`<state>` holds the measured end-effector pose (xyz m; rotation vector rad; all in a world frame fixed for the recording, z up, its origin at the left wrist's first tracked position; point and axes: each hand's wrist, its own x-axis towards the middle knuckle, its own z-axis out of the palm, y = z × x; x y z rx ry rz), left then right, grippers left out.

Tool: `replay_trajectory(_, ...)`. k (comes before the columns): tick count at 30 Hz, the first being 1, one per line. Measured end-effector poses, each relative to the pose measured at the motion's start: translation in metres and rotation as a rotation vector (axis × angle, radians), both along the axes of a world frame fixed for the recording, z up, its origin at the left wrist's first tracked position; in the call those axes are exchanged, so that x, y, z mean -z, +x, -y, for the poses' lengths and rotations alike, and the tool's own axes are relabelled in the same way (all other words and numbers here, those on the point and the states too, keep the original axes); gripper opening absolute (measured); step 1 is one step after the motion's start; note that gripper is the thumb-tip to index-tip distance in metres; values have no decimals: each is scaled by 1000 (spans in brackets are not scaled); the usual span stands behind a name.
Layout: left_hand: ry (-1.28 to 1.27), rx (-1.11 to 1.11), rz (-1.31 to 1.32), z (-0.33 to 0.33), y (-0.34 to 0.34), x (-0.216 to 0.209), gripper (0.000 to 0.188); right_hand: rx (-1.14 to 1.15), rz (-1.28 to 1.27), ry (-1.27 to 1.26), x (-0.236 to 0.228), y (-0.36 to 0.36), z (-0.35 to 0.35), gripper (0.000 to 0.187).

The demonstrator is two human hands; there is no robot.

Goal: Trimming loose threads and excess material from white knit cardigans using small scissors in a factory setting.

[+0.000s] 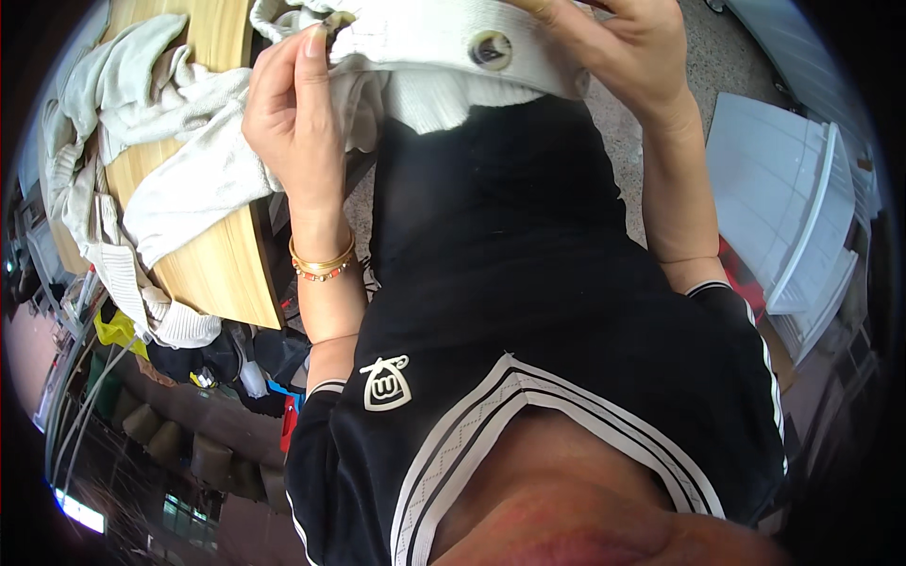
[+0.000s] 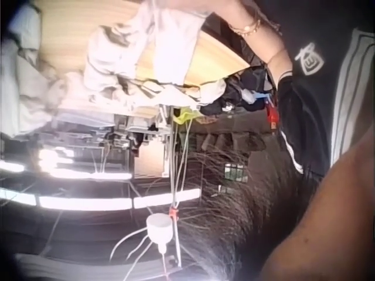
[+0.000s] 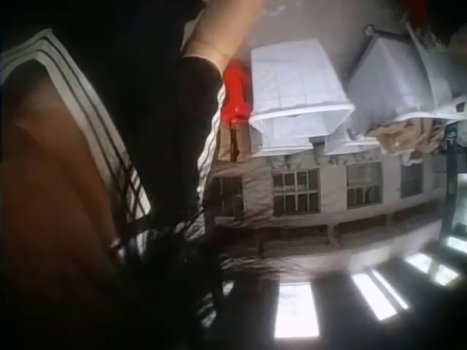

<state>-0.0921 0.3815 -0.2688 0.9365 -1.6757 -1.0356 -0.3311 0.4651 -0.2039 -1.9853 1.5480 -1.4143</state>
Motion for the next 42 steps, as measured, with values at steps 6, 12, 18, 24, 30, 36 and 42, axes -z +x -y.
replay_trajectory(6, -337, -116, 298, -13, -11, -13, 21, 153, 126, 125, 22, -17, -34, 33)
replay_trajectory(12, -569, 252, 302, -42, -28, -25, 32, 58, 95, 114, 25, -10, -49, 36)
replay_trajectory(18, -416, 237, 357, -43, -29, -17, 24, 82, -26, 102, 27, -3, -54, 32)
replay_trajectory(24, -314, 169, 224, -42, -33, -8, 14, 85, -151, 68, 23, 1, -48, 31)
replay_trajectory(30, -102, 174, 45, -43, -34, -1, 12, 125, -153, 63, 22, 5, -43, 29)
replay_trajectory(36, -89, 141, 27, -47, -32, 3, 13, 128, -233, 90, 14, 6, -40, 28)
replay_trajectory(42, -108, 138, -1, -48, -34, 5, 14, 144, -316, 93, 8, 9, -39, 30)
